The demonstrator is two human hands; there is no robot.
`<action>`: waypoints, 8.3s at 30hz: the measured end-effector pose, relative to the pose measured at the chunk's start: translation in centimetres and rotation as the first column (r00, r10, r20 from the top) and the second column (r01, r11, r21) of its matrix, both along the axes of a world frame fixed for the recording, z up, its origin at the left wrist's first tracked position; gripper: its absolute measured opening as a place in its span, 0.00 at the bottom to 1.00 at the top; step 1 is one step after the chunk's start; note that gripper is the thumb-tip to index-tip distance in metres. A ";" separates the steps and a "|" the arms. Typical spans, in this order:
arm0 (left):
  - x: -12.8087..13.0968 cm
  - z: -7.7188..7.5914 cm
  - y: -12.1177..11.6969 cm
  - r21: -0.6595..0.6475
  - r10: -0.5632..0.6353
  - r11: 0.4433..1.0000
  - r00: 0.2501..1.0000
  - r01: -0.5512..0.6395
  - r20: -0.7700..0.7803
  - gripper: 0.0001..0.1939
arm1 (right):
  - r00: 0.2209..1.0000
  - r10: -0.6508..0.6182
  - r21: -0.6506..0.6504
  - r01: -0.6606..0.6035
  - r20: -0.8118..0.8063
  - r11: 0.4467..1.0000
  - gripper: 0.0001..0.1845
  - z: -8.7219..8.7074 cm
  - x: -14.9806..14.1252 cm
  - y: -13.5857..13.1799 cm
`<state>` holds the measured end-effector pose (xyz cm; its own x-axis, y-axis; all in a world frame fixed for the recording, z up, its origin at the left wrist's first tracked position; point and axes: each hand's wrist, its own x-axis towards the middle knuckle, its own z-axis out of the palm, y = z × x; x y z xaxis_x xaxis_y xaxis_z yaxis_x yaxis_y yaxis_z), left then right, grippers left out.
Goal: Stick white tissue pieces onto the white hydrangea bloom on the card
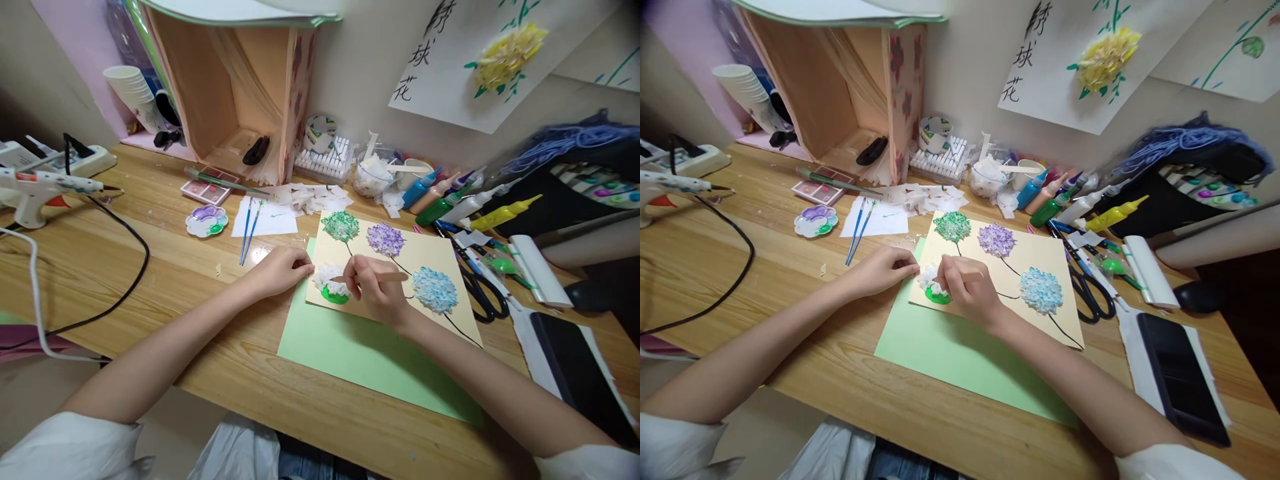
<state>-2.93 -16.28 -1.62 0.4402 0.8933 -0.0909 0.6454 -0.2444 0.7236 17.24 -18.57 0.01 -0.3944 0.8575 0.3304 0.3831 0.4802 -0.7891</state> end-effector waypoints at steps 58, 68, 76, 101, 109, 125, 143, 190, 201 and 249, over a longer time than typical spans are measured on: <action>-2.0 2.6 6.9 0.478 0.465 0.840 0.792 -0.255 -0.395 0.13 | 0.984 0.061 0.193 -0.027 -0.168 0.981 0.23 -4.3 3.0 -3.7; -1.2 0.3 8.7 0.346 0.476 0.870 0.783 -0.352 -0.401 0.08 | 0.983 0.079 0.194 -0.046 -0.164 0.980 0.23 -4.0 3.1 -3.7; -2.1 0.2 8.3 0.349 0.470 0.868 0.808 -0.352 -0.354 0.09 | 0.975 0.106 0.191 -0.068 -0.196 0.979 0.22 -4.2 3.1 -3.6; -1.6 3.1 -0.6 -0.258 -0.102 0.940 0.908 0.221 0.406 0.08 | 0.978 0.202 0.419 -0.164 -0.047 0.893 0.21 -3.6 2.6 -3.3; -1.2 2.0 -1.3 -0.310 -0.182 0.912 0.942 0.268 0.281 0.03 | 0.969 0.173 0.498 -0.238 0.174 0.834 0.18 -3.4 0.1 -2.4; 0.2 -0.5 -1.4 -0.044 -0.027 0.998 0.986 0.034 0.163 0.04 | 0.993 0.072 0.329 -0.101 0.098 0.939 0.20 -3.3 0.6 -2.1; 1.3 -0.5 -1.8 0.232 -0.004 0.973 0.997 -0.014 0.076 0.07 | 0.980 0.156 0.477 -0.196 0.122 0.857 0.18 -3.2 0.5 -2.3; 1.0 -1.3 -1.5 0.119 0.084 0.988 0.990 -0.098 0.117 0.06 | 0.998 -0.067 0.219 0.065 0.001 0.974 0.22 -3.8 -0.4 -2.4; 1.0 -1.0 -1.7 0.068 0.092 0.992 0.986 -0.102 0.136 0.07 | 0.995 -0.058 0.210 0.074 -0.082 0.975 0.22 -3.7 -0.4 -2.5; -3.2 3.7 9.7 0.510 0.442 0.796 0.888 -0.325 -0.124 0.06 | 0.977 0.151 0.449 -0.067 -0.154 0.891 0.18 -3.8 -0.1 -2.7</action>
